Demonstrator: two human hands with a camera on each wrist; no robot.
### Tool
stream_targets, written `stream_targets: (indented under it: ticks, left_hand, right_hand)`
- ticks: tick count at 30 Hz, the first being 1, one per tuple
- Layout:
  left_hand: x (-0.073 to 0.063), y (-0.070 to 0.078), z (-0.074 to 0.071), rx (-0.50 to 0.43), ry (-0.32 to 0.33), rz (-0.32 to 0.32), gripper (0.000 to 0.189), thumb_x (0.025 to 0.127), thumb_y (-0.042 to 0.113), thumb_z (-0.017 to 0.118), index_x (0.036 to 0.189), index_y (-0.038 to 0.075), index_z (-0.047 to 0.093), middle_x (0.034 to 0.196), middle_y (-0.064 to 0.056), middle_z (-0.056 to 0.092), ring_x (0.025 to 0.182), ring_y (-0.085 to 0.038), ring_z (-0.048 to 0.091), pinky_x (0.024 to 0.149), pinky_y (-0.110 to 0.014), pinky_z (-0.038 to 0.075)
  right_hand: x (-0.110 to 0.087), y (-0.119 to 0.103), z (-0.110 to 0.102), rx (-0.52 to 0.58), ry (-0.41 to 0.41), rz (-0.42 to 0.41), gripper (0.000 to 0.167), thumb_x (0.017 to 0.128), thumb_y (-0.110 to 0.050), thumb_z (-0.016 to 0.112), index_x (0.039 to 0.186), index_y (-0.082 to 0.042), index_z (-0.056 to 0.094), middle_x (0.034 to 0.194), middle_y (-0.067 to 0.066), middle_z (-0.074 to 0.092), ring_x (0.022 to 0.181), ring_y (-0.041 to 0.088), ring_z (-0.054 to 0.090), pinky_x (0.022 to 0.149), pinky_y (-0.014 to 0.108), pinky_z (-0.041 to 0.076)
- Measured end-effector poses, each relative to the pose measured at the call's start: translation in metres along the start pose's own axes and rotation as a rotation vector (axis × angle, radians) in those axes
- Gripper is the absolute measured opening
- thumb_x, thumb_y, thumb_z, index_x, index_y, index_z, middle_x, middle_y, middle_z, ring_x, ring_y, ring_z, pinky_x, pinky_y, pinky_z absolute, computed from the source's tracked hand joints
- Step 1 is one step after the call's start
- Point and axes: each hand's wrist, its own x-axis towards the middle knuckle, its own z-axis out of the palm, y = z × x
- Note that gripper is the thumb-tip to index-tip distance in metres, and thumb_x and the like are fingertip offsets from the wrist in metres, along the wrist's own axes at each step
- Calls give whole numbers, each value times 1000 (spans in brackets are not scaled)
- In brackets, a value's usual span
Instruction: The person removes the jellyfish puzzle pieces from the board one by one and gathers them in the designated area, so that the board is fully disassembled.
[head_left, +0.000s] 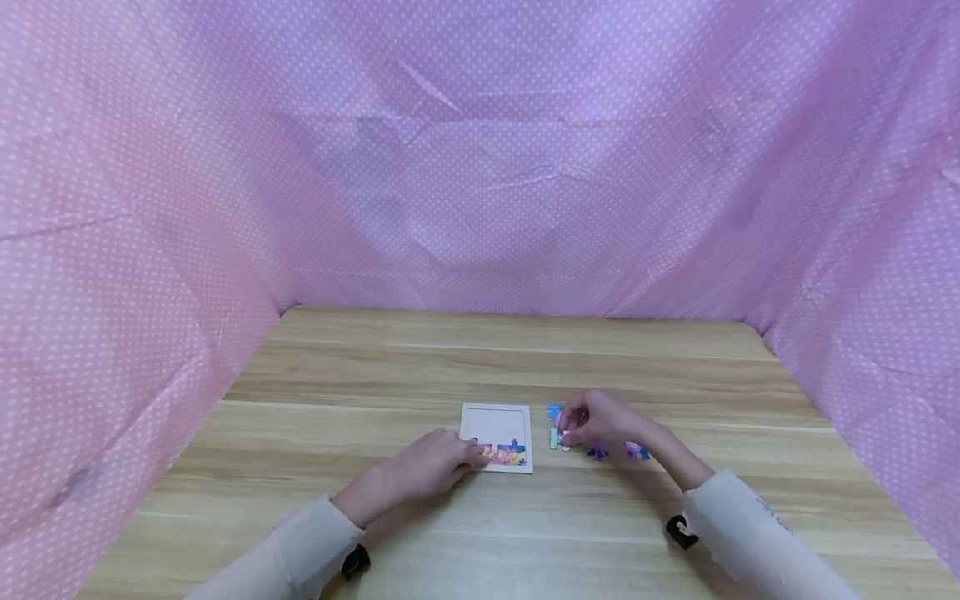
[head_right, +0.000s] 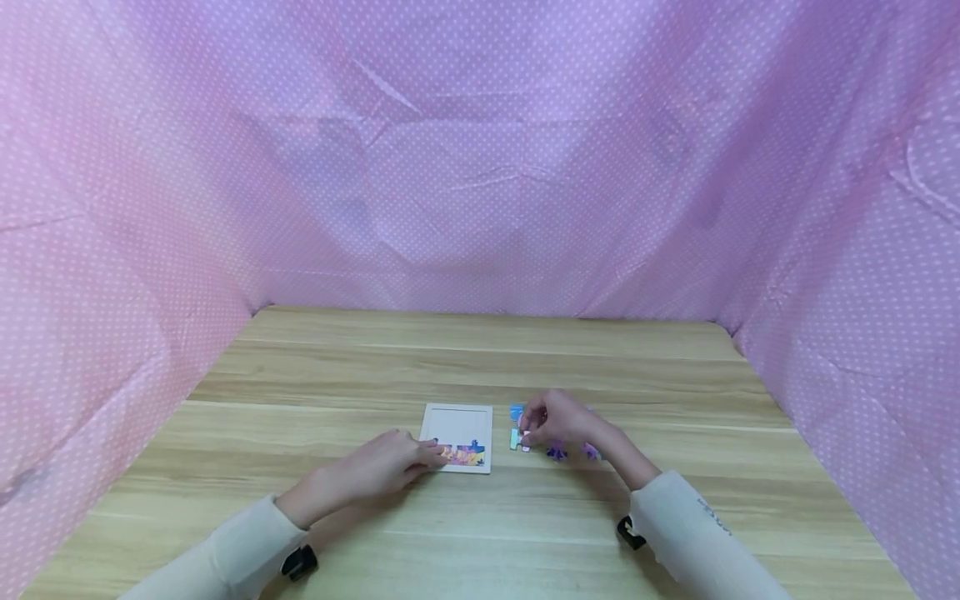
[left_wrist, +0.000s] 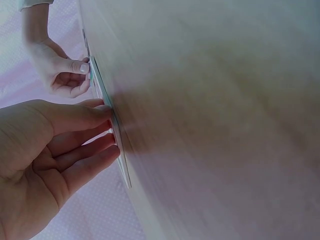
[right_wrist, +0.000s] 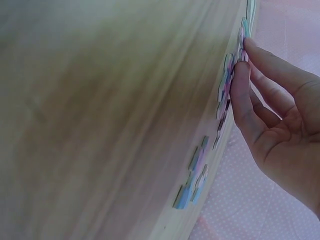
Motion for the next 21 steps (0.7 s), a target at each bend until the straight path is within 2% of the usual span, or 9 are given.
stream_targets:
  ticks: [4,7,12,17,21]
  left_hand:
    - [0,0,-1,-43,-10,-21,15,95,4,68,99,13,79,87,2,74,62,1,50,60,-15,42]
    - [0,-1,-1,-67,-8,-33,16,93,3,70,102,12,80,94,2,76,68,3,56,64,-15,46]
    - [0,-1,-2,-95,-4,-57,20,92,4,72,107,13,80,104,-1,76,82,-3,68,73,-19,53]
    - [-1,-2,-3,-109,-14,-79,19,93,5,71,108,13,80,105,0,75,80,0,64,72,-17,51]
    - [-1,-2,-3,-116,-18,-87,18,94,5,70,108,12,80,105,1,75,81,2,63,71,-17,51]
  right_hand:
    - [0,-1,1,-16,6,10,13,81,-4,82,88,-3,71,77,-1,65,70,14,60,63,23,51]
    - [-1,-4,2,-21,5,27,13,81,-4,82,87,-3,70,76,-1,65,69,13,59,62,23,51]
    - [-1,-8,4,-41,11,24,13,81,-3,82,85,-3,70,76,-1,64,69,11,57,62,22,50]
    - [0,-9,2,-79,8,36,12,82,-3,82,84,-5,70,74,-2,63,67,10,55,61,22,48]
    - [2,-10,-1,-65,-12,41,8,85,-2,78,86,-4,70,75,-2,63,67,11,56,60,23,48]
